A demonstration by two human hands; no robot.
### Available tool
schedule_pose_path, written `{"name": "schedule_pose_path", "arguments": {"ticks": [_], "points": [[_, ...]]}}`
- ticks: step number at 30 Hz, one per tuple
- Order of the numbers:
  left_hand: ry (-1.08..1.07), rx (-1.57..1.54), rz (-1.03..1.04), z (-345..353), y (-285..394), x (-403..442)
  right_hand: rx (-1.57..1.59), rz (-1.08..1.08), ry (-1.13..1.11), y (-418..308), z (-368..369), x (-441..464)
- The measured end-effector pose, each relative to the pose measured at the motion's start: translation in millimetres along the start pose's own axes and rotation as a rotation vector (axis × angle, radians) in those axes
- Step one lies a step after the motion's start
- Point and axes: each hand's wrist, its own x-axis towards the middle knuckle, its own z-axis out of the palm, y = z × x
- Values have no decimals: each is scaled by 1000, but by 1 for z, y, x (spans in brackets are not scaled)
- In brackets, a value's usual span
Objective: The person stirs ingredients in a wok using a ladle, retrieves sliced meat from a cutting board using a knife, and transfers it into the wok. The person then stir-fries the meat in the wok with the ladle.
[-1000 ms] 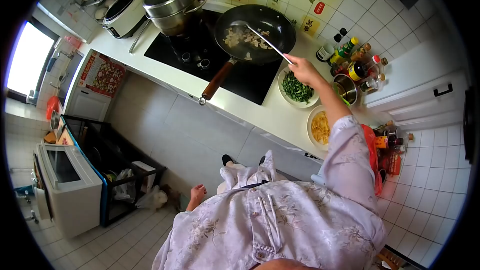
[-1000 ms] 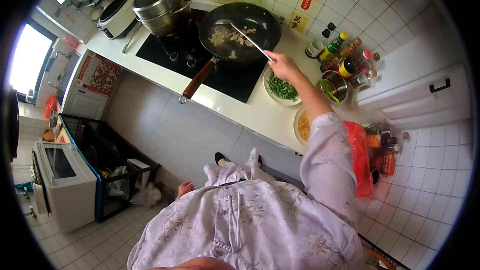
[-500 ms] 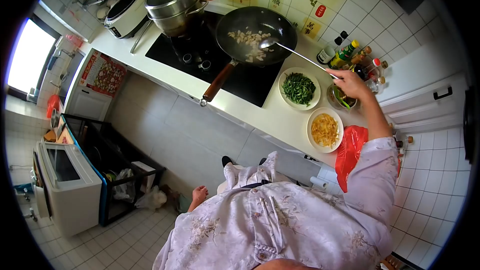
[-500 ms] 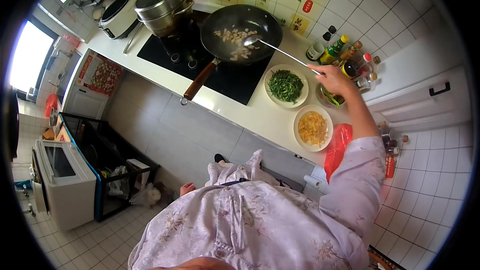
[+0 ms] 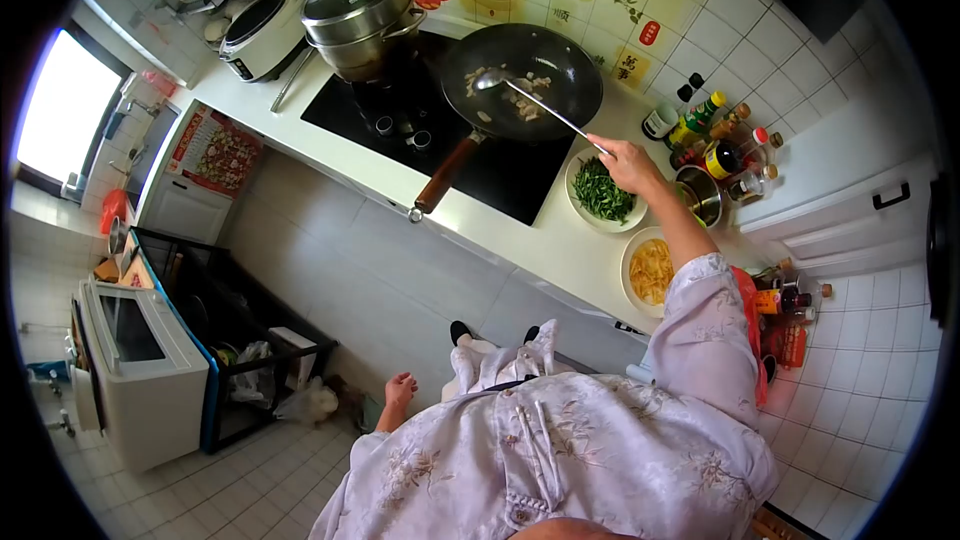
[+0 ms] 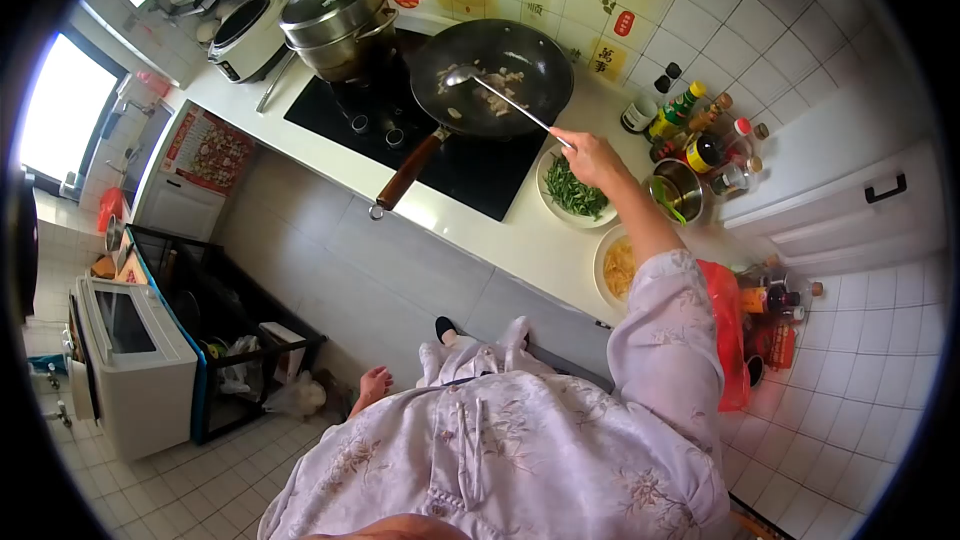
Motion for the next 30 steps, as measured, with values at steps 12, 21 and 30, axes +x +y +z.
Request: {"name": "schedule_pose_path", "arguments": {"ticks": [12, 21, 30], "points": [[18, -59, -14, -7, -67, -8, -184, 253, -145, 12, -45, -34], [-44, -60, 10, 1, -41, 12, -329, 207, -265, 0, -127, -59], [-39, -5, -36, 7, -7, 8, -157, 292, -132, 18, -27, 6]]}}
